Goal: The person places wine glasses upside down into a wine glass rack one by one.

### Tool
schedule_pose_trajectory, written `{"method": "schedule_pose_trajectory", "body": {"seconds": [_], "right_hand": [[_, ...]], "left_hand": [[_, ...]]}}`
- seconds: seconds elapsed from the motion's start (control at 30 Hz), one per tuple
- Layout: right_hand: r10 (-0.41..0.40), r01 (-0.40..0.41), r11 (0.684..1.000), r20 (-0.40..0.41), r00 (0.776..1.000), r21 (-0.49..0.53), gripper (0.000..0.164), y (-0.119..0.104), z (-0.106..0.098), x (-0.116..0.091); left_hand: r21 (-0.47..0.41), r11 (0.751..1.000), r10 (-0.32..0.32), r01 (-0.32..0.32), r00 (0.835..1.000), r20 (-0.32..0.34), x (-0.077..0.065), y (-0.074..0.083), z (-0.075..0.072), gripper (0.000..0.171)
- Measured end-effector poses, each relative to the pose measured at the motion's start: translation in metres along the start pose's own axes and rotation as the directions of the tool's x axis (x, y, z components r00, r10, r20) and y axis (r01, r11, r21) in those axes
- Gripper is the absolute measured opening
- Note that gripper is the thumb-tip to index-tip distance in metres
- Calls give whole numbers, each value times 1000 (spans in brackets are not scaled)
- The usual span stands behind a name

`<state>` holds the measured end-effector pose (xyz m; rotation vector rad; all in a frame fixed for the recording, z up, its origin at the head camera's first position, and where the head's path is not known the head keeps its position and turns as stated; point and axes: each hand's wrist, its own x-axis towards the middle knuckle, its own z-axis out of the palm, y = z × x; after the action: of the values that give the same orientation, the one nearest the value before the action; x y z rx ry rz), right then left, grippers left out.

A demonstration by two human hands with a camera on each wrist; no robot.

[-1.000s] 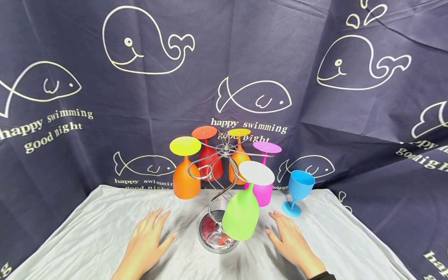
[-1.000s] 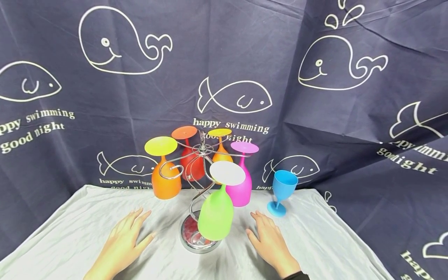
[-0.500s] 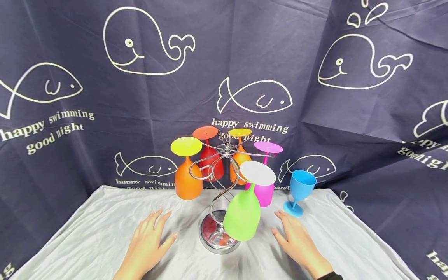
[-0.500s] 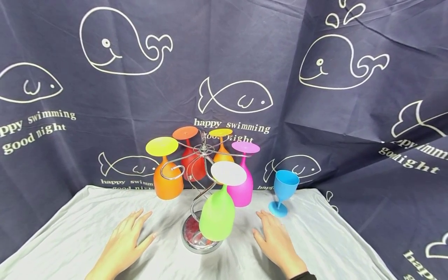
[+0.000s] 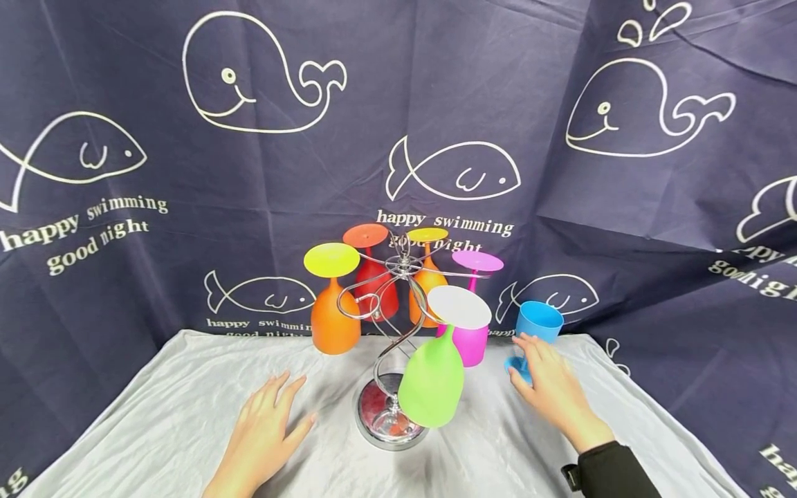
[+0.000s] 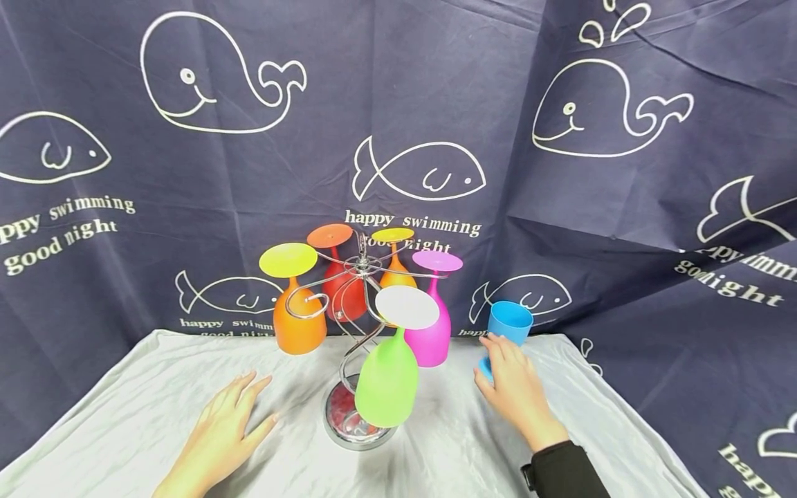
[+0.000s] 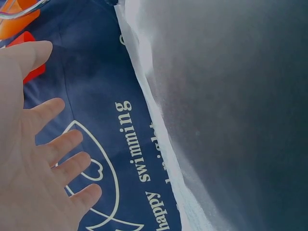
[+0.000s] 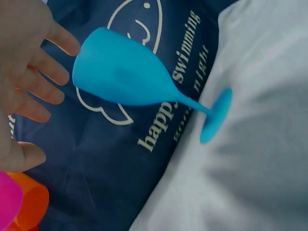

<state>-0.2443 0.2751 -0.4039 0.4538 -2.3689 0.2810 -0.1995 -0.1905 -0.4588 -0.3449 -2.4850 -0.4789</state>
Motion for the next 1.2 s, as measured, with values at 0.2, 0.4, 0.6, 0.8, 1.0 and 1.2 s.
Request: {"method": "schedule_pose_trajectory", "body": {"seconds": [0.2,0.4,0.6,0.8,1.0,1.2], "right_hand": [[26,-27,999,-24,999,-23,54,12,-5,15],[98,-97,994,22,995,-59,62,23,-10,21],[137,-126,988,136,981,-89,67,31,-15,25],[152,-140,987,174,973,-81,65,34,-17,25],[145,-135,988,150,978,-70,59,34,-16,23],[114,-109,991,52,992,-84,48,34,-15,22]], "left_hand": [[0,1000,0,0,1000,-3,-1,1,1,58],[-6,1000,0,-1,1000,-7,-2,1,1,57],[-7,1000,-15,15,999,28,-2,2,-1,57],[-7,1000,-13,13,999,39,-1,2,-1,57],[-8,1000,-14,15,999,40,-1,1,0,60],[-2,1000,-6,6,999,32,-1,1,0,60]]}}
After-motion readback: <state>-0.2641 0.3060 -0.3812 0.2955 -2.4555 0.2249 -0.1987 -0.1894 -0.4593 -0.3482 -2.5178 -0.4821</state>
